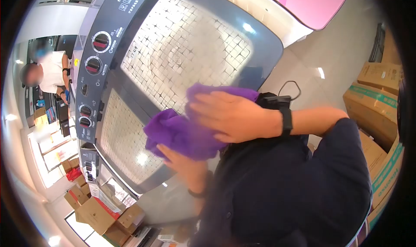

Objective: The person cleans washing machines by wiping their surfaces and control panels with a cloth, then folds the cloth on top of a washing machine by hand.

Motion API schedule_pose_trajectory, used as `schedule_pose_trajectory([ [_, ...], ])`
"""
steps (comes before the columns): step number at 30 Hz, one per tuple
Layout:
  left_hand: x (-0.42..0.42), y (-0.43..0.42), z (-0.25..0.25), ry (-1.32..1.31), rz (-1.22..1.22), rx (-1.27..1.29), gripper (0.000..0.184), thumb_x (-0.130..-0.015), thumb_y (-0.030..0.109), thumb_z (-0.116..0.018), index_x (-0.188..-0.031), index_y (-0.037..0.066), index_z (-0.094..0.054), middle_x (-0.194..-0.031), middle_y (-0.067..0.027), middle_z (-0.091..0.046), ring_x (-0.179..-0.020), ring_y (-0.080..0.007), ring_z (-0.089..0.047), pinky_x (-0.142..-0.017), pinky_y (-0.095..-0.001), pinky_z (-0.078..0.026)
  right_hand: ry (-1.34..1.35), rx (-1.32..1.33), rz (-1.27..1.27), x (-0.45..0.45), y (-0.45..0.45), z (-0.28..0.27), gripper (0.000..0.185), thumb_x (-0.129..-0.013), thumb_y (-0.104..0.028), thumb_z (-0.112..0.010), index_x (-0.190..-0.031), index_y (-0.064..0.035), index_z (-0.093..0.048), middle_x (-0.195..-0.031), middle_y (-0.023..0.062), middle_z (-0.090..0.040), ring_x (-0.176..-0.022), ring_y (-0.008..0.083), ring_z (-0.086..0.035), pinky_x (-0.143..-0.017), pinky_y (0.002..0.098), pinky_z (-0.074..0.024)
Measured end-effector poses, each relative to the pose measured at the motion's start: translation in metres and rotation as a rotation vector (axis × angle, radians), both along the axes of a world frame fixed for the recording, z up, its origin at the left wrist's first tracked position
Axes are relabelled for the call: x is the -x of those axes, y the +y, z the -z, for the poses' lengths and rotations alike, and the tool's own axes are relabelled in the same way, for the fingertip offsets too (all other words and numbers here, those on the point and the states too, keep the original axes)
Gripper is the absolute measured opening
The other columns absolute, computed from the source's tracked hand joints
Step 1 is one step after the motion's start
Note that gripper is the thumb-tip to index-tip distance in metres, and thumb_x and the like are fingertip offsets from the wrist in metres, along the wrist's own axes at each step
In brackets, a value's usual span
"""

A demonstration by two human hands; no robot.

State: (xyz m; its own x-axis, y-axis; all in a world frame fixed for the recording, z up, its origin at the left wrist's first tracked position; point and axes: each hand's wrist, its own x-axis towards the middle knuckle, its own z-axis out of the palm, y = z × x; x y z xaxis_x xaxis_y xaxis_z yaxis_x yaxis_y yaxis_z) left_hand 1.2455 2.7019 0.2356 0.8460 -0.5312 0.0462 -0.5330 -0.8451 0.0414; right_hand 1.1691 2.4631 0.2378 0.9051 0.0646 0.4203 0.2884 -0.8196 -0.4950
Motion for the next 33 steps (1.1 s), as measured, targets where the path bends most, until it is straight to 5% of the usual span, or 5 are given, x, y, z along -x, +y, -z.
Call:
schedule_pose_trajectory([
  [4,0.001,-0.040,-0.012,0.064,0.349,-0.188,0.087,-0.081,0.056,-0.062,-0.146,0.004,-0.038,-0.153,-0.0299,-0.027,-0.146,-0.0508,-0.014,-0.105,-0.0728,-0.015,0.112,0.118,-0.003,0.027,-0.044,-0.010,0.037,-0.075,-0.030,-0.071,-0.105,-0.0091,-0.066,-0.146,0.0130,-0.047,-0.138,0.0312,-0.040,-0.111,0.0446,-0.0332],
  [8,-0.004,-0.062,-0.035,0.248,0.505,-0.176,0.062,-0.075,0.036,-0.066,-0.127,0.003,-0.059,-0.147,-0.0312,-0.036,-0.147,-0.0467,-0.016,-0.102,-0.0745,-0.026,0.076,0.298,0.097,0.033,-0.056,-0.002,0.027,-0.072,-0.028,-0.072,-0.094,-0.0130,-0.064,-0.146,0.0114,-0.048,-0.135,0.0304,-0.043,-0.107,0.0442,-0.0377],
  [14,0.000,-0.053,-0.005,-0.081,0.545,-0.042,0.048,-0.080,0.030,-0.064,-0.122,0.007,-0.062,-0.145,-0.0230,-0.044,-0.142,-0.0400,-0.033,-0.098,-0.0677,-0.034,-0.050,0.297,0.202,0.035,-0.043,0.004,0.012,-0.075,-0.016,-0.065,-0.085,-0.0111,-0.066,-0.136,0.0112,-0.057,-0.128,0.0311,-0.051,-0.098,0.0441,-0.0449],
  [26,0.006,-0.017,-0.070,-0.211,0.503,0.392,0.024,-0.074,0.013,-0.070,-0.097,0.009,-0.065,-0.118,-0.0086,-0.068,-0.121,-0.0290,-0.060,-0.112,-0.0590,-0.016,-0.419,0.421,0.062,0.023,-0.050,-0.048,0.008,-0.074,-0.013,-0.065,-0.079,-0.0096,-0.059,-0.113,0.0087,-0.069,-0.113,0.0285,-0.063,-0.088,0.0383,-0.0448],
  [33,-0.017,-0.037,-0.112,-0.698,0.366,0.452,0.008,-0.083,0.020,-0.066,-0.090,0.015,-0.067,-0.110,-0.0001,-0.070,-0.112,-0.0285,-0.059,-0.116,-0.0576,-0.014,-0.778,0.451,0.188,-0.019,-0.060,-0.087,0.006,-0.075,-0.023,-0.064,-0.080,-0.0197,-0.061,-0.108,0.0010,-0.070,-0.107,0.0226,-0.064,-0.106,0.0428,-0.0297],
])
